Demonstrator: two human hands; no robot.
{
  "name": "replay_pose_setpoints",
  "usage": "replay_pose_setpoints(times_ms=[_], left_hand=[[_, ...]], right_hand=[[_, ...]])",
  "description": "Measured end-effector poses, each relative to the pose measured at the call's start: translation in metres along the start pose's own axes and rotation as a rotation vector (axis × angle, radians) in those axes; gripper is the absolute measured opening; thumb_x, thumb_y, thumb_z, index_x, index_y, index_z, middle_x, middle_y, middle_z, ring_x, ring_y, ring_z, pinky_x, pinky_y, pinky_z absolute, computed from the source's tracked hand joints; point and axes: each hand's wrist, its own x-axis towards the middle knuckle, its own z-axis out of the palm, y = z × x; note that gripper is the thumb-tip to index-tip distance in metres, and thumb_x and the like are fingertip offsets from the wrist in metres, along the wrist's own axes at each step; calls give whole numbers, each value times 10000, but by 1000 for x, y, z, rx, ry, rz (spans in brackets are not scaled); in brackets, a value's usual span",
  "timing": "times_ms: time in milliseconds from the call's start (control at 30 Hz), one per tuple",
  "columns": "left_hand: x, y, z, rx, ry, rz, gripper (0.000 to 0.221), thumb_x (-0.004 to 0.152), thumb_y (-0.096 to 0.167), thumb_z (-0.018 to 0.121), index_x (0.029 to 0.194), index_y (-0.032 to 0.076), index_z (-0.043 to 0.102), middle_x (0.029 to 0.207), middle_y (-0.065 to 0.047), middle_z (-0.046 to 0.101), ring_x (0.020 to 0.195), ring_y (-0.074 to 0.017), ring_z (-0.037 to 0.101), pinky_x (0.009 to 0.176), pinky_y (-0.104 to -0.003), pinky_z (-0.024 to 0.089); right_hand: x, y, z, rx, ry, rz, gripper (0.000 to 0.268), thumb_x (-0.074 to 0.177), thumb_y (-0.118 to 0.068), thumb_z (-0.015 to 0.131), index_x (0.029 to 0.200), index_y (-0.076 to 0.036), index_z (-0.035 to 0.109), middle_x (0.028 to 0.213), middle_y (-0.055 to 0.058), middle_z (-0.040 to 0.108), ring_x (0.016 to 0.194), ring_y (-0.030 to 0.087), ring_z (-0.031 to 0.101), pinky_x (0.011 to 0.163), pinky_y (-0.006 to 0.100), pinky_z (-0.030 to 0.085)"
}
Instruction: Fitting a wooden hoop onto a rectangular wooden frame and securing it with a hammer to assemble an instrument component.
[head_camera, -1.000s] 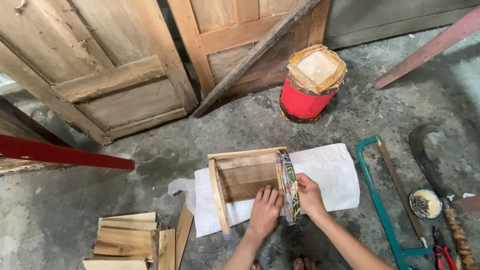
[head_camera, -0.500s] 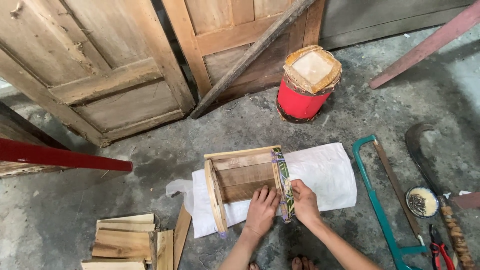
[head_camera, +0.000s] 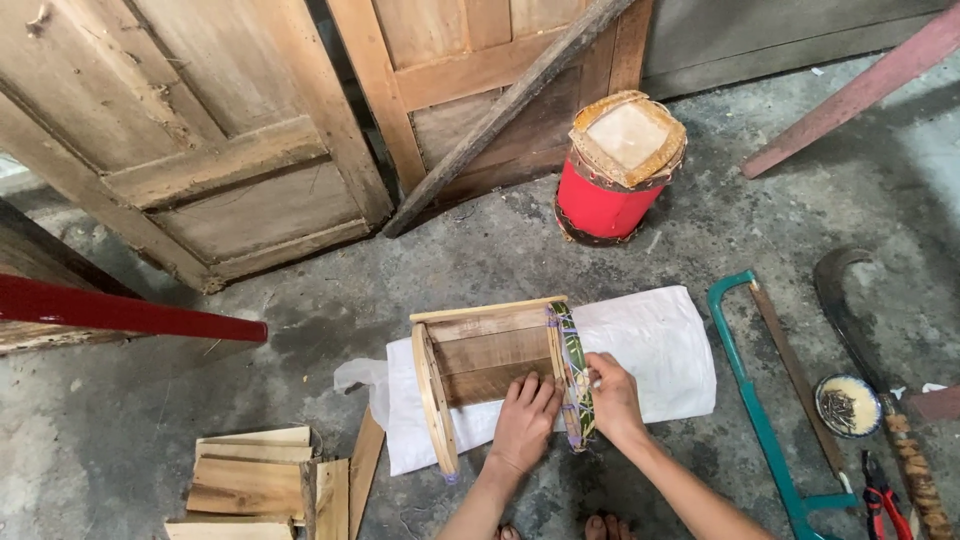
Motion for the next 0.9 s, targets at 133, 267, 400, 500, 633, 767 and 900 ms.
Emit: replay_pose_setpoints(times_ms=[133,267,400,500,633,767,900], left_hand=[[1,1,-4,-4,19,0,398,875,144,591,1227,-21,675,1281,-168,598,1171,-346,531,1001,-431,407],[3,-2,-5,-16,12,-2,384,860,134,598,1202,-22,681,1288,-181,595,1173,-360,528,991,-435,404],[2,0,-4,-37,8,-15,382,865,132,591,1202,-29,672,1300,-180,591,1182,-358,520,1004,-439,399],[4,0,-7,-41,24,-19,375,869,131,591,1198,-31,670,1278,-176,594,1168,-353,524,1011,-439,400],[2,1,-4,-38,13,-28,385,866,136,590,1207,-24,668,1293,-181,592,1187,-355,524,1013,-439,396],[3,1,-4,-42,23,-38,368,878,135,589,1197,-29,671,1292,-182,592,1189,-352,528,1009,-437,401],[2,2,-4,-53,25,-48,359,872,130,596,1185,-25,676,1296,-180,592,1193,-350,525,1028,-445,396]], right_hand=[[6,-10,2,222,-67,-17,290,733,93,709,977,-34,798,858,26,751,727,116,646,650,251,536],[9,-3,9,181,-71,-80,150,821,16,770,944,-57,818,888,19,659,710,112,607,636,250,486],[1,-7,8,219,-40,-32,144,842,26,727,963,11,802,893,41,685,725,117,633,636,233,501],[-6,-19,2,96,-24,-141,219,777,99,688,952,1,775,921,16,710,731,105,627,669,230,496],[-9,-26,1,245,-75,-83,278,871,43,524,987,35,776,953,45,696,807,123,639,752,239,510],[-10,-33,-1,64,-37,-197,410,753,75,503,1062,-25,754,994,38,709,806,172,639,719,271,492],[-12,-43,-5,61,-79,-207,337,827,-40,502,1053,-26,752,969,43,699,805,169,642,734,278,487]])
